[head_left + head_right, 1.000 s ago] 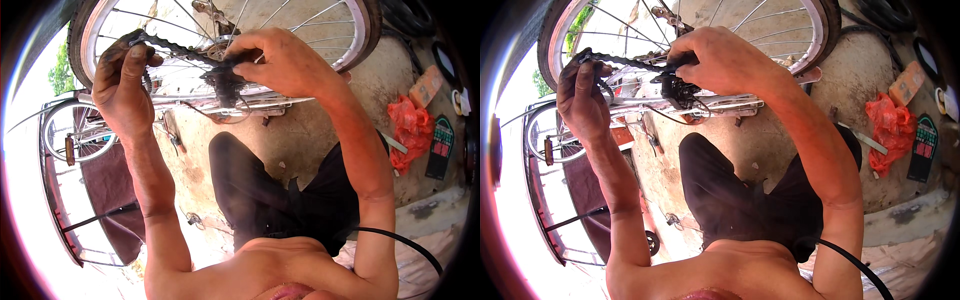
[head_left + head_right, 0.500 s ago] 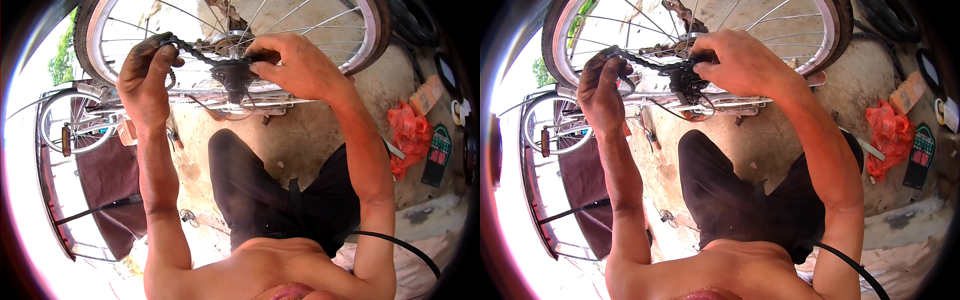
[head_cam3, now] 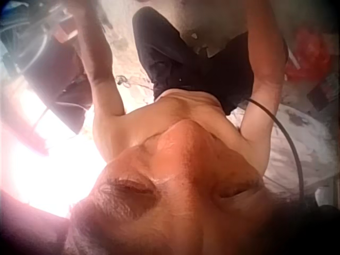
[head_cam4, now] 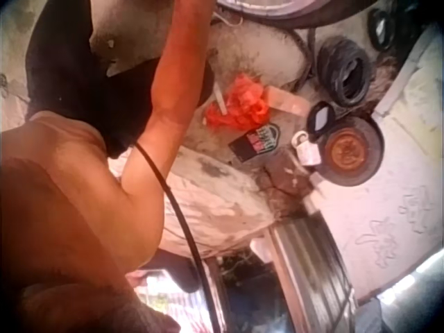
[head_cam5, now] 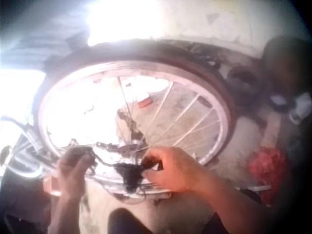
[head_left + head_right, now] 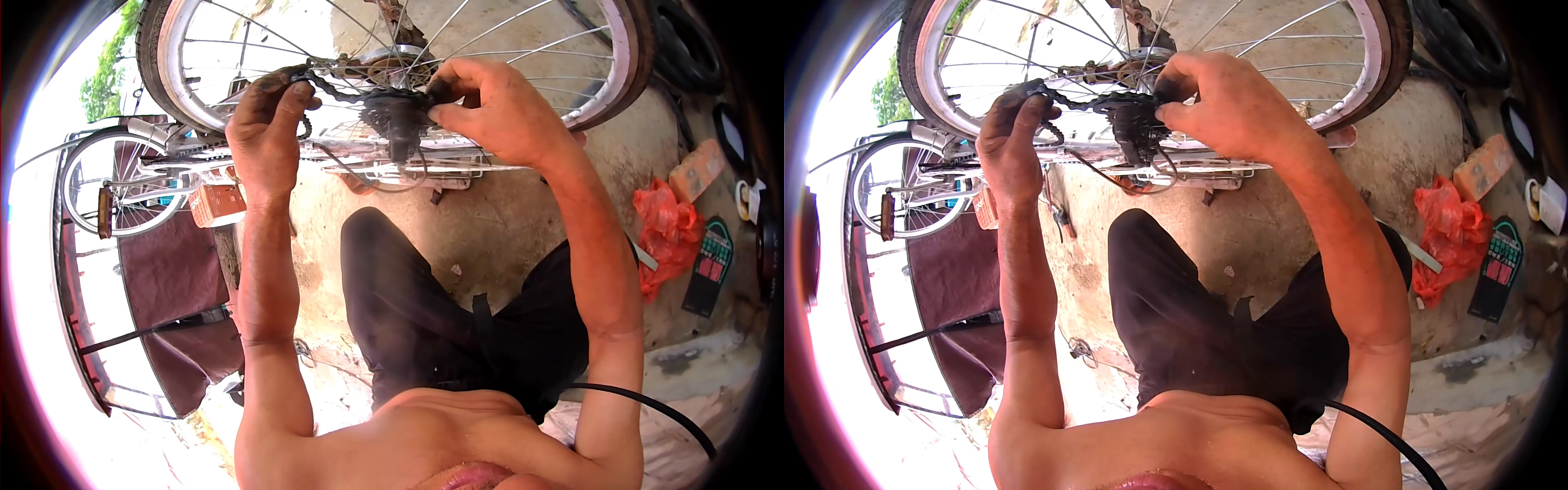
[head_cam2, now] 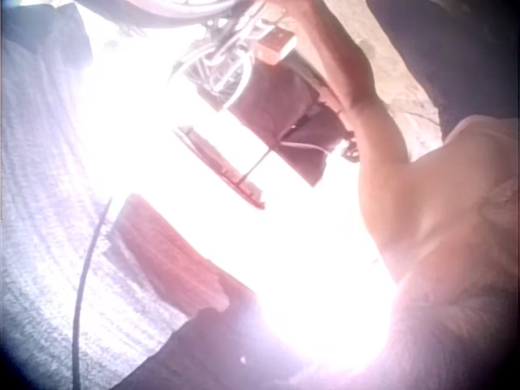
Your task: The person works on a bicycle chain and rear derailleur mechanism by hand, running the chain over the gears and adjusting components.
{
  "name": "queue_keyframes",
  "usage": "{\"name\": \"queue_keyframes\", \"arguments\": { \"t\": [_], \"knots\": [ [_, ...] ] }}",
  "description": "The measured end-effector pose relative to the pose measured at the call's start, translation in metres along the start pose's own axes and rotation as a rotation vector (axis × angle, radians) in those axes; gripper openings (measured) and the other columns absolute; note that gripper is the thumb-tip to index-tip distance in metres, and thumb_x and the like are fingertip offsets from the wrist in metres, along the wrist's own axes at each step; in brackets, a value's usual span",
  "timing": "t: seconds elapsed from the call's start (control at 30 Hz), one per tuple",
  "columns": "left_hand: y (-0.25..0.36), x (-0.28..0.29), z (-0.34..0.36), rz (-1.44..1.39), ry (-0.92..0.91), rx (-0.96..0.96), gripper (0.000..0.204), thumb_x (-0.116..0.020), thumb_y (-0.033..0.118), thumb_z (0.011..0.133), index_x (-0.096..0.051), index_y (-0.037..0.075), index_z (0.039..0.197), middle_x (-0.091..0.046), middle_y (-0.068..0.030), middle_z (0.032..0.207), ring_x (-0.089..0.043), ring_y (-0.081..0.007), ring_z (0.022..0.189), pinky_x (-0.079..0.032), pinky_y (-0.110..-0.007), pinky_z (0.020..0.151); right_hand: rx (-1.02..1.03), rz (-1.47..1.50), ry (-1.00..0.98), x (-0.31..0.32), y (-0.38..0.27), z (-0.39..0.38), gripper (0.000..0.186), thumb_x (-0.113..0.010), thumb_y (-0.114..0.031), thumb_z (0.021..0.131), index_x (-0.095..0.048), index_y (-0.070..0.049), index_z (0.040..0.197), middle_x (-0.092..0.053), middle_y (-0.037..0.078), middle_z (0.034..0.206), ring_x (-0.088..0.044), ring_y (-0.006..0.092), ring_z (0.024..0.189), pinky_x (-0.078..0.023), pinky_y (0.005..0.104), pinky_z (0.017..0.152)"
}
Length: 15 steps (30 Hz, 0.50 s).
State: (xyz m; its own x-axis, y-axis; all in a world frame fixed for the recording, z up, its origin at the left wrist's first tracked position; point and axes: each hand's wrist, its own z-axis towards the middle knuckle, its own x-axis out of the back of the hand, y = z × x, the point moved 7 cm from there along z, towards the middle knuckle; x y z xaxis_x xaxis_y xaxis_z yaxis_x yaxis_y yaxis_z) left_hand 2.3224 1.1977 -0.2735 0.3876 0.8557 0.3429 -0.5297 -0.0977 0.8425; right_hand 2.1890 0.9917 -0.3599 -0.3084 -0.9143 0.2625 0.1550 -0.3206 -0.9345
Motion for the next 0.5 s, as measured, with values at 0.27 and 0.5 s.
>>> {"name": "queue_keyframes", "arguments": {
  "t": [0.27,0.5],
  "knots": [
    [-0.037,-0.006,-0.025,0.061,-0.011,0.081,0.023,-0.069,0.008,0.096,-0.068,-0.005,0.115,-0.075,-0.0085,0.101,-0.068,-0.0114,0.093,-0.053,-0.026,0.085,-0.141,-0.025,0.014,-0.003,-0.002,-0.008,0.033,-0.071,-0.021,0.086,-0.069,0.0,0.111,-0.075,0.015,0.1,-0.071,0.0254,0.09,-0.053,0.0367,0.083],
    [-0.046,-0.008,-0.031,0.301,-0.01,-0.02,0.024,-0.071,0.009,0.092,-0.071,-0.002,0.114,-0.075,-0.0112,0.105,-0.071,-0.018,0.098,-0.054,-0.03,0.088,-0.24,-0.068,0.013,-0.007,-0.01,-0.013,0.032,-0.067,-0.025,0.09,-0.073,-0.001,0.111,-0.073,0.01,0.085,-0.063,0.0197,0.07,-0.049,0.0344,0.07]
  ]
}}
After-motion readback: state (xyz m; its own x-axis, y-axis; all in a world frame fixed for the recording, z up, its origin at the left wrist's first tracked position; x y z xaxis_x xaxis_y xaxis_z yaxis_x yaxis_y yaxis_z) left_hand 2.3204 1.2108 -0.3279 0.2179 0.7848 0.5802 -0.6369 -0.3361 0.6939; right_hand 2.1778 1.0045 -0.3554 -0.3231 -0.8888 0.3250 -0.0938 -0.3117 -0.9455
